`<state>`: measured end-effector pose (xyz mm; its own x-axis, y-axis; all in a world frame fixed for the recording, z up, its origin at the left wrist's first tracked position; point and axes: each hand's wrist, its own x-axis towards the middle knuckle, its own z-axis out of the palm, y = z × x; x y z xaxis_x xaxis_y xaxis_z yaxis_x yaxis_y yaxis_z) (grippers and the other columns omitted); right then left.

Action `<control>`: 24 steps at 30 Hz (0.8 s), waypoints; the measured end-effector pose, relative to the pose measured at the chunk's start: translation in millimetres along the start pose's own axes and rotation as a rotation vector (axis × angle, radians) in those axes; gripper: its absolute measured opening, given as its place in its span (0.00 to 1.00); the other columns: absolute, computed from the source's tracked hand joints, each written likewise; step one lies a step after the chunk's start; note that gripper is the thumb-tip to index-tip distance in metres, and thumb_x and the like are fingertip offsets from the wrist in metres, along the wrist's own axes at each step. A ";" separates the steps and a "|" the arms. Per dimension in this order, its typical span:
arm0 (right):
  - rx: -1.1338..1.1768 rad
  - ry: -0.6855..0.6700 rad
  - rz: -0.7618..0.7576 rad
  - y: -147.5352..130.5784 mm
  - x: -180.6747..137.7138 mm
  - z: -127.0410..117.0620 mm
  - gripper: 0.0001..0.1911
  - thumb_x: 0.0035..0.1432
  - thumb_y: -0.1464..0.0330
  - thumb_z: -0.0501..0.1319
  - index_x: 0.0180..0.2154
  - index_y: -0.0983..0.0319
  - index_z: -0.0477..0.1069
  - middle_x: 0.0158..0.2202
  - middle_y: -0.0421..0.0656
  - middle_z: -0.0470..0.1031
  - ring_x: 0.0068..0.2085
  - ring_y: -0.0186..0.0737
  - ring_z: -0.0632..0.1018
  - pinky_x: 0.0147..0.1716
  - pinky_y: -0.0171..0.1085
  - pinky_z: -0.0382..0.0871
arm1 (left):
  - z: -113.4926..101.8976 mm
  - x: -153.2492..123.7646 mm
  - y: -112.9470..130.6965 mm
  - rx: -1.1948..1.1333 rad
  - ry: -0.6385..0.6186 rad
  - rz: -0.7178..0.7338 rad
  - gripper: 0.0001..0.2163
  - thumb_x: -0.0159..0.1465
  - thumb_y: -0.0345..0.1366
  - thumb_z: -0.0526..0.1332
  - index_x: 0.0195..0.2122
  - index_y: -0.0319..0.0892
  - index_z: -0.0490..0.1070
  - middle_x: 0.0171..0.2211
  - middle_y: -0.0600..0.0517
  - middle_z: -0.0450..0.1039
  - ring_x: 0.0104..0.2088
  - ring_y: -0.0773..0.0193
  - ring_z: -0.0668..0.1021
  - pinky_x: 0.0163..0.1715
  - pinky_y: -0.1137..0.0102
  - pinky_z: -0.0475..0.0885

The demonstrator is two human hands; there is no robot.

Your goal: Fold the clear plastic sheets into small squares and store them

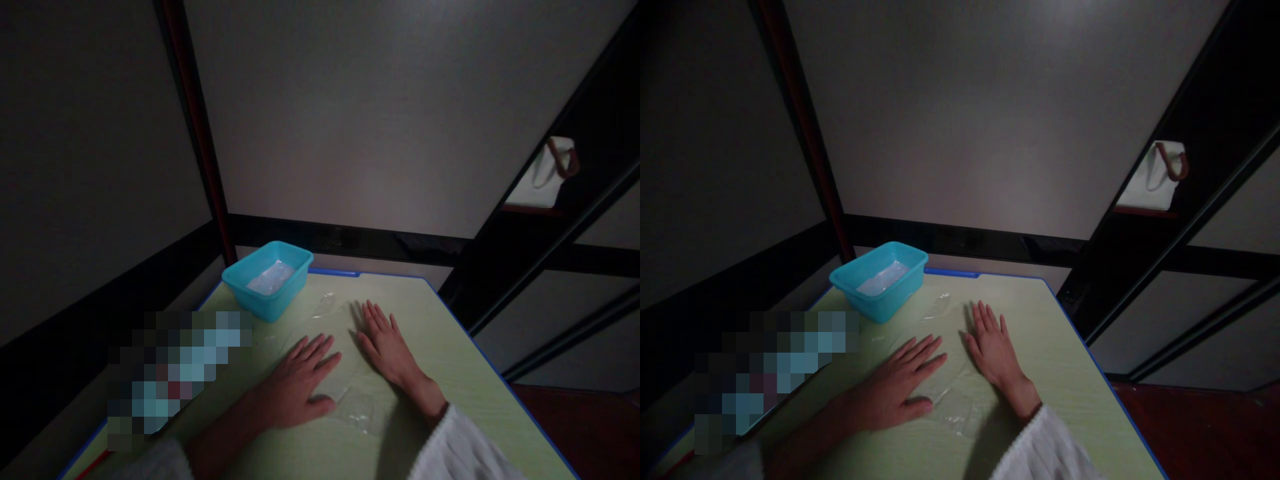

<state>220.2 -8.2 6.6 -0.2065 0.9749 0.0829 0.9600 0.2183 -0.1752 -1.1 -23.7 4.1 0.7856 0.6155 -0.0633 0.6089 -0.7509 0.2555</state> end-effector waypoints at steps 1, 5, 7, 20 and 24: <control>0.056 -0.032 -0.095 -0.2 -1.7 -3.3 0.32 0.62 0.59 0.45 0.62 0.68 0.41 0.64 0.52 0.40 0.63 0.45 0.44 0.59 0.51 0.41 | -1.2 -1.1 -1.6 -0.006 -0.007 0.009 0.32 0.57 0.44 0.59 0.61 0.45 0.47 0.64 0.45 0.37 0.63 0.53 0.44 0.59 0.54 0.44; 0.226 -0.258 -0.406 -5.8 -12.7 -15.5 0.45 0.54 0.48 0.51 0.62 0.66 0.36 0.64 0.52 0.37 0.63 0.46 0.42 0.59 0.51 0.36 | -3.4 -4.8 -7.8 -0.026 -0.025 0.051 0.32 0.58 0.46 0.57 0.61 0.45 0.47 0.64 0.45 0.37 0.63 0.53 0.44 0.59 0.53 0.43; 0.265 -0.324 -0.461 -8.5 -18.1 -18.3 0.50 0.50 0.45 0.54 0.62 0.66 0.34 0.64 0.53 0.34 0.63 0.47 0.40 0.59 0.50 0.34 | -4.9 -6.0 -11.3 -0.027 -0.036 0.063 0.32 0.59 0.48 0.56 0.61 0.44 0.47 0.63 0.43 0.38 0.62 0.53 0.44 0.58 0.52 0.43; 0.250 -0.448 -0.347 -4.6 -25.0 -12.1 0.62 0.37 0.48 0.65 0.62 0.68 0.32 0.63 0.55 0.29 0.62 0.55 0.35 0.58 0.52 0.29 | 29.5 7.4 22.6 0.220 0.296 0.380 0.17 0.65 0.35 0.49 0.54 0.35 0.58 0.57 0.43 0.59 0.58 0.58 0.60 0.58 0.62 0.55; 0.252 -0.465 -0.288 -8.8 -26.9 -13.6 0.62 0.38 0.48 0.64 0.61 0.70 0.32 0.62 0.57 0.29 0.62 0.55 0.35 0.58 0.52 0.31 | 46.2 11.3 25.1 0.284 0.287 0.411 0.17 0.67 0.34 0.45 0.57 0.37 0.55 0.56 0.46 0.61 0.57 0.59 0.64 0.56 0.65 0.59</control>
<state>219.8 -36.8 19.2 -0.5675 0.7791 -0.2665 0.7905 0.4250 -0.4409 28.1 -46.6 -34.9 0.9266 0.2705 0.2611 0.2970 -0.9525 -0.0675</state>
